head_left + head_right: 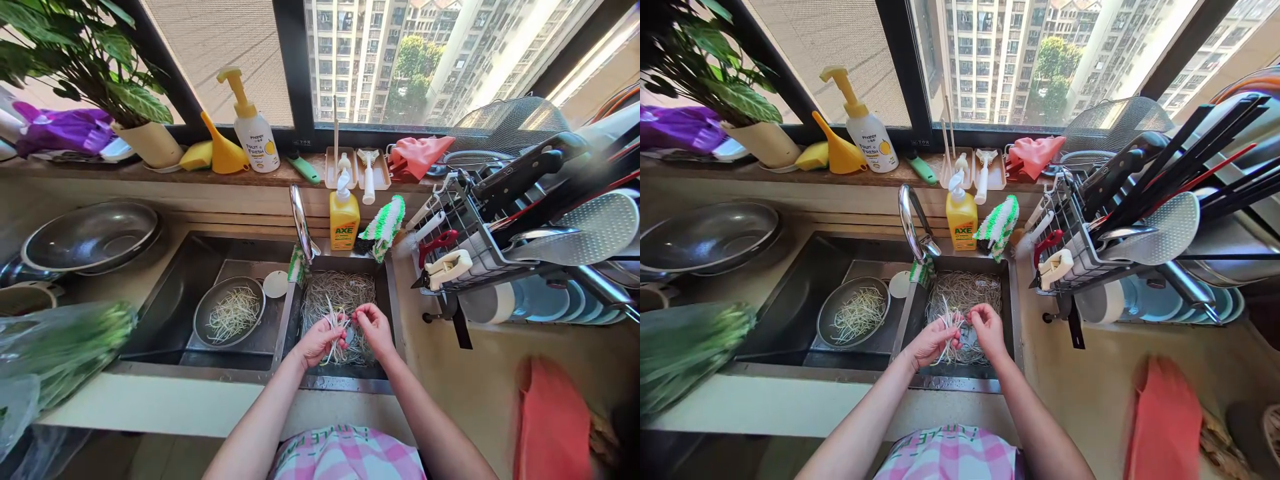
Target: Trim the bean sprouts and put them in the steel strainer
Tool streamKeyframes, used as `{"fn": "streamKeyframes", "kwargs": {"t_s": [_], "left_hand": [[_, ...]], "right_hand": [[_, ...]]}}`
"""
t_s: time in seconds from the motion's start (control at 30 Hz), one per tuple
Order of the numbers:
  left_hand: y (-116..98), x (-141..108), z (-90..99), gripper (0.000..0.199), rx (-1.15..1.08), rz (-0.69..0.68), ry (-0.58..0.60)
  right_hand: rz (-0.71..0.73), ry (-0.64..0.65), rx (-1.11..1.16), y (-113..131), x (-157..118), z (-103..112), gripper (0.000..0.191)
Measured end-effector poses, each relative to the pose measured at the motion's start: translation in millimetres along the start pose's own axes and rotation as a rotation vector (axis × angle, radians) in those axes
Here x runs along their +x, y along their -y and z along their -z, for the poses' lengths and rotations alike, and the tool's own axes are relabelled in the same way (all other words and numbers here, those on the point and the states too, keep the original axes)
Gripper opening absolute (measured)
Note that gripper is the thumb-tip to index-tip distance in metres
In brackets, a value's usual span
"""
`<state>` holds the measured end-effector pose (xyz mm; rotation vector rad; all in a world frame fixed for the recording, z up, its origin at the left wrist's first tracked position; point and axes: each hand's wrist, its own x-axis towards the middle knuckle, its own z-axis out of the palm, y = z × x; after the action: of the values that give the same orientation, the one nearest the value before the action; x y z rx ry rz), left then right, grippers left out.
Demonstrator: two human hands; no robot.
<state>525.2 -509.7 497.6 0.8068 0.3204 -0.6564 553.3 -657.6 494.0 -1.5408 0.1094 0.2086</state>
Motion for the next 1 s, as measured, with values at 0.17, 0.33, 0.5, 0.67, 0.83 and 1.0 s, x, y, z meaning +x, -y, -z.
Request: {"fn": "streamKeyframes", "kwargs": {"t_s": [0.17, 0.33, 0.5, 0.67, 0.83, 1.0], "left_hand": [[-4, -1, -1.2, 0.041, 0.203, 0.027, -0.09], [-3, 0, 2.4, 0.04, 0.29, 0.032, -0.047], [-2, 0, 6.7, 0.041, 0.309, 0.084, -0.009], [-7, -3, 0.5, 0.043, 0.299, 0.123, -0.001], [-11, -5, -4.2, 0.041, 0.368, 0.079, 0.003], [-12, -4, -6.4, 0.041, 0.466, 0.091, -0.001]], "right_hand": [[0.133, 0.168, -0.152, 15, 6, 17, 0.021], [0.29, 0.386, -0.388, 25, 9, 32, 0.017], [0.261, 0.424, -0.455, 23, 9, 36, 0.012], [0.125, 0.338, -0.302, 19, 9, 32, 0.01], [-0.05, 0.239, -0.01, 27, 22, 32, 0.011], [-0.002, 0.531, -0.205, 48, 28, 30, 0.014]]}}
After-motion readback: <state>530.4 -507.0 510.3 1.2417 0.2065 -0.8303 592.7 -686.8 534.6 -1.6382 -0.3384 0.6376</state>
